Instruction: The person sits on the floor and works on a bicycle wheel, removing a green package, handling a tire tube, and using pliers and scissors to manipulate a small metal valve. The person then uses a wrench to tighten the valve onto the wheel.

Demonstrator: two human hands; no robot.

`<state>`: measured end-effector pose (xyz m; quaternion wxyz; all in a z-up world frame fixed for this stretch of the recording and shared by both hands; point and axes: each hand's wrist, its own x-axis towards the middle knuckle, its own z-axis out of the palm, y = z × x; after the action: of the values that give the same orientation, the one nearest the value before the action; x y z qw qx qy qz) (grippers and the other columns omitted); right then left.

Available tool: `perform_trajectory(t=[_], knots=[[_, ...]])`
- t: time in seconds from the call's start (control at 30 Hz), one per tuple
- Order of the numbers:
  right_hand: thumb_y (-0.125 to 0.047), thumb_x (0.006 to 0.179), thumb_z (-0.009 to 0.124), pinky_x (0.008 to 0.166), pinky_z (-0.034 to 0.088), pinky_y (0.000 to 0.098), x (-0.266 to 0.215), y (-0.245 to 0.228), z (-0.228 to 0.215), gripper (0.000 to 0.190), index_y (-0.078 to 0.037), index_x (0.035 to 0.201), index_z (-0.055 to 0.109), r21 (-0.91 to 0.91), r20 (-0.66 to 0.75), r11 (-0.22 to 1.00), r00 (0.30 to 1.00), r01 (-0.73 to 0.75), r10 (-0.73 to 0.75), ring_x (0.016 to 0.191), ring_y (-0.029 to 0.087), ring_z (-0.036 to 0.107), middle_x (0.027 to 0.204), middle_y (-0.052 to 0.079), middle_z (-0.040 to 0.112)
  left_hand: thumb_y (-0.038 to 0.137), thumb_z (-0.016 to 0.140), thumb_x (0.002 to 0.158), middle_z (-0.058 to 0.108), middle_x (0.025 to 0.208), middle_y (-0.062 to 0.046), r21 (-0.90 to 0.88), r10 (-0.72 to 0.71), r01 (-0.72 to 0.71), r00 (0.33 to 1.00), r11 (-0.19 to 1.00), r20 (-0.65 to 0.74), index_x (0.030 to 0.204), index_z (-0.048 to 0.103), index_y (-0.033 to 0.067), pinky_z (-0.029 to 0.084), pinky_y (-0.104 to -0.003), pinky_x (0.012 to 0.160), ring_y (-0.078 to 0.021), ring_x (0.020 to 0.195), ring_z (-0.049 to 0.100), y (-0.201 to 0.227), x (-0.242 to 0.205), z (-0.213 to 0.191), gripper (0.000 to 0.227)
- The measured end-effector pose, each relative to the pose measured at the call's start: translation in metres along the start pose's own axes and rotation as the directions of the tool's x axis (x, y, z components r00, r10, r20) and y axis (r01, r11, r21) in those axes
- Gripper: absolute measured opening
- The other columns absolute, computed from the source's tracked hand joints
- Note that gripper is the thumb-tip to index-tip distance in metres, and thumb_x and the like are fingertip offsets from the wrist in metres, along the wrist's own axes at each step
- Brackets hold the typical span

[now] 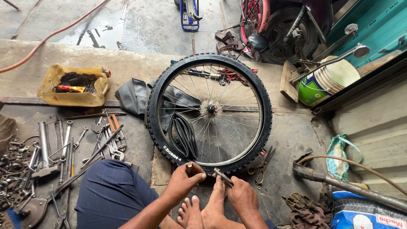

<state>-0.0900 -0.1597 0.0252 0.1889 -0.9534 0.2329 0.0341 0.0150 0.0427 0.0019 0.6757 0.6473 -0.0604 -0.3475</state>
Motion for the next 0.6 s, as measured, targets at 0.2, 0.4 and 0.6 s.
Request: perform_trajectory(t=[0.2,0.4,0.6], knots=[[-0.046,0.094,0.059,0.073,0.053,0.0572,-0.007,-0.034,-0.006,0.034,-0.014,0.094,0.072,0.169,0.095,0.979,0.990,-0.116,0.101,0.087,0.044,0.068,0.086,0.018,0.073,0.017,0.067,0.092,0.078,0.098,-0.006,-0.237,-0.225,0.242,0.970,0.941,0.095,0.119,0.066,0.0023,0.058,-0.027,0.070,-0.0126,0.084,0.073,0.002,0.003,0.012,0.030],[-0.043,0.095,0.058,0.076,0.054,0.0551,-0.006,-0.013,0.018,0.034,-0.011,0.099,0.070,0.233,0.144,0.969,0.989,-0.079,0.046,0.090,0.044,0.069,0.093,0.019,0.073,0.012,0.070,0.092,0.077,0.096,-0.012,-0.245,-0.187,0.193,0.981,0.950,0.048,0.112,0.065,-0.0005,0.058,-0.027,0.071,-0.0164,0.083,0.072,-0.019,0.010,0.012,0.025],[-0.044,0.097,0.060,0.089,0.053,0.0531,0.021,0.071,0.061,0.036,-0.010,0.106,0.066,-0.034,0.277,0.966,0.927,-0.255,0.254,0.104,0.043,0.068,0.105,0.023,0.073,0.006,0.070,0.085,0.075,0.091,-0.009,-0.040,-0.153,0.149,0.984,0.988,-0.093,0.103,0.069,0.0005,0.062,-0.030,0.072,-0.0146,0.084,0.074,-0.029,0.025,-0.003,0.019]])
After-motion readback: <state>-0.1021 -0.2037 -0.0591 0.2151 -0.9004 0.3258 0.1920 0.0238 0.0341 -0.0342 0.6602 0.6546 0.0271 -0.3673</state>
